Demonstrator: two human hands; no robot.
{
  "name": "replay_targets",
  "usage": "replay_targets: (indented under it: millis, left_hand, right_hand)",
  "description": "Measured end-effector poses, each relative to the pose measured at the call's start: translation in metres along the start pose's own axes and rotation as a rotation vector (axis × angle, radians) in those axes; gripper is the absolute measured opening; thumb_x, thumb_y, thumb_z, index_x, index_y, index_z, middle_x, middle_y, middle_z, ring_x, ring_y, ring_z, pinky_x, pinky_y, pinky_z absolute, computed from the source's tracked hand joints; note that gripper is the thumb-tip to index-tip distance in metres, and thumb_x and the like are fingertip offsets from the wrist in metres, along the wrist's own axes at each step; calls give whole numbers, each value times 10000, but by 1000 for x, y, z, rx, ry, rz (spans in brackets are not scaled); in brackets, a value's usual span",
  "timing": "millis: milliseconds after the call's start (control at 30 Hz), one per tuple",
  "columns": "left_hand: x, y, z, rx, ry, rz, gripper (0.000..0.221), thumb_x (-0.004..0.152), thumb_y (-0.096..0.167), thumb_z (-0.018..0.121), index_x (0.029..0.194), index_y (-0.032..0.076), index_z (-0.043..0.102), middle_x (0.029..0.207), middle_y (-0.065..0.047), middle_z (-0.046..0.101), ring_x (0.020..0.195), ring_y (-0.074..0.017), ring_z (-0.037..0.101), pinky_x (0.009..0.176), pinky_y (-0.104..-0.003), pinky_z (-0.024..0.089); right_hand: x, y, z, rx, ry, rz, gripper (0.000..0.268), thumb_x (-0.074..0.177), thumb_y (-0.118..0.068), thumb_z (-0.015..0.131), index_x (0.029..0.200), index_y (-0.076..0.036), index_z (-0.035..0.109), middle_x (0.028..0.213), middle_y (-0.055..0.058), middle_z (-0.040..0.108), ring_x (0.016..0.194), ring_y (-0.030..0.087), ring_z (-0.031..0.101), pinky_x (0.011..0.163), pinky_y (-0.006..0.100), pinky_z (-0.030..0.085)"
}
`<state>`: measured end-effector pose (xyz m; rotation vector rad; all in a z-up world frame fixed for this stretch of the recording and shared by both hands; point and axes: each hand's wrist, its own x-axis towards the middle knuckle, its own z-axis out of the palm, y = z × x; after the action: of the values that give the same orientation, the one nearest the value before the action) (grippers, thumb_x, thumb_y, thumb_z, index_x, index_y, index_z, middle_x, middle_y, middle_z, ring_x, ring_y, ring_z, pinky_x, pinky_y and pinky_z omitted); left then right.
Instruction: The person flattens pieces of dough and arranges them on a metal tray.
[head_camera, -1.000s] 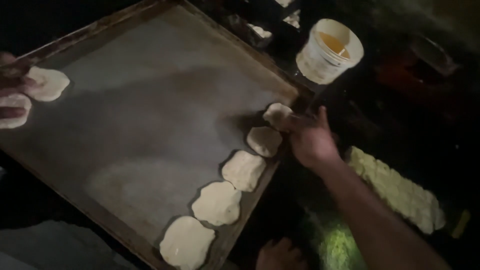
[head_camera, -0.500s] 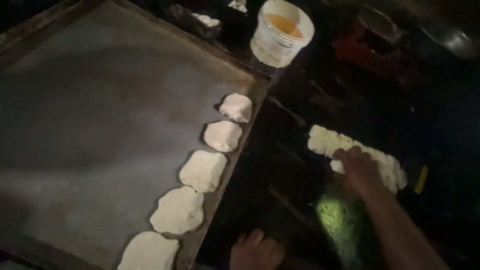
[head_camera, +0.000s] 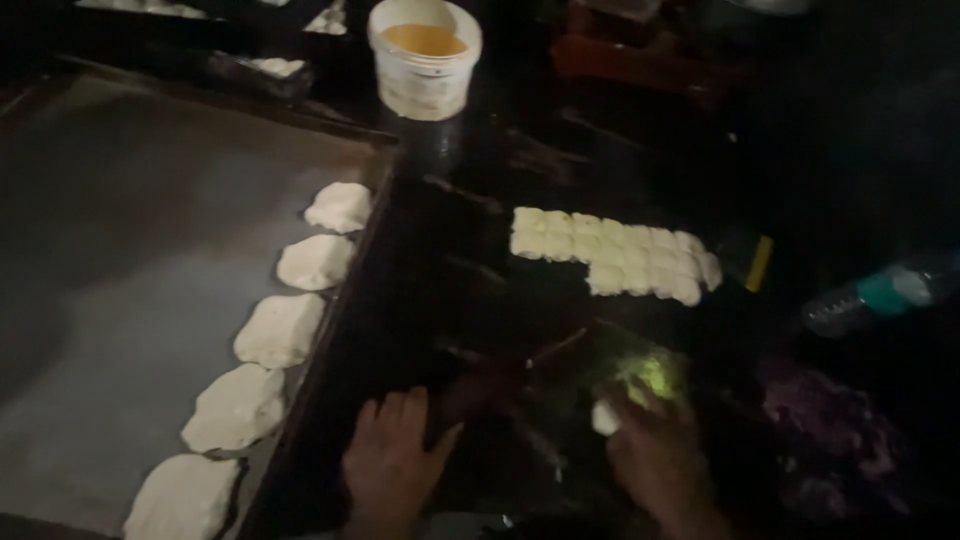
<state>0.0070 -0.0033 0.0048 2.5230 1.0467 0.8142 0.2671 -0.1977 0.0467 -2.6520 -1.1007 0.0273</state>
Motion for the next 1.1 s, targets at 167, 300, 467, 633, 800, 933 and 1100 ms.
replay_targets:
  millis: [167, 300, 467, 633, 800, 933, 1100]
  left_hand:
    - [15, 18, -21, 158, -149, -81, 617, 683, 481, 866, 1138, 88, 723, 977, -102, 689, 841, -306, 659, 666, -406, 582]
    - [30, 28, -15, 192, -249, -96, 629, 696, 488, 868, 1163, 93, 722, 1021, -84, 702, 873, -283, 667, 661, -395, 590]
    - [36, 54, -1, -43, -166, 208, 646, 636, 438, 905, 1143, 80, 729, 945, -73, 701, 869, -300, 665, 685, -434, 578]
    - [70, 92, 17, -120, -447, 347, 669, 701, 478, 874, 1225, 104, 692, 1160, -110, 613, 961, -324, 651, 761, -456, 564]
    - [95, 113, 11, -65, -646, 234, 680, 878, 570, 767, 1336, 97, 594, 1370, -160, 502, 1019, -356, 636, 815, -480, 555]
    - [71, 92, 11, -106, -691, 384, 703, 765, 462, 824, 1327, 105, 599, 1214, -129, 574, 1099, -334, 614, 880, -470, 532]
    - [46, 66, 11, -235, -504, 651, 678, 620, 279, 890, 1232, 98, 660, 1088, -100, 648, 1121, -343, 608, 854, -475, 518]
  right_hand:
    - [-26, 1, -28, 28, -79, -224, 817, 805, -160, 653, 1588, -185, 425, 1449, 49, 579, 1328, 237, 564, 1179, 523, 272]
    - [-50, 22, 16, -224, 201, -680, 687, 938, -481, 570, 1475, -61, 486, 1434, 178, 578, 1284, 368, 548, 1083, 648, 268]
    - [-37, 42, -34, 179, -355, 39, 315, 1022, -357, 565, 1180, -178, 771, 1052, 44, 843, 1063, 189, 783, 1306, 388, 341]
    - [-6, 121, 17, 234, 335, -183, 232, 984, -234, 599, 1077, -50, 707, 1057, 173, 742, 982, 331, 706, 883, 434, 544]
    - [18, 138, 28, 374, 364, -143, 265, 1036, -211, 556, 1192, -35, 678, 1074, 169, 756, 955, 325, 749, 805, 403, 581]
    - [-13, 139, 34, 322, 218, -5, 253, 1047, -221, 558, 1135, -46, 718, 1040, 148, 779, 922, 285, 766, 821, 354, 569]
    - [-9, 83, -3, 397, -95, -51, 270, 964, -286, 615, 1091, -92, 753, 953, 90, 817, 830, 226, 817, 755, 347, 619]
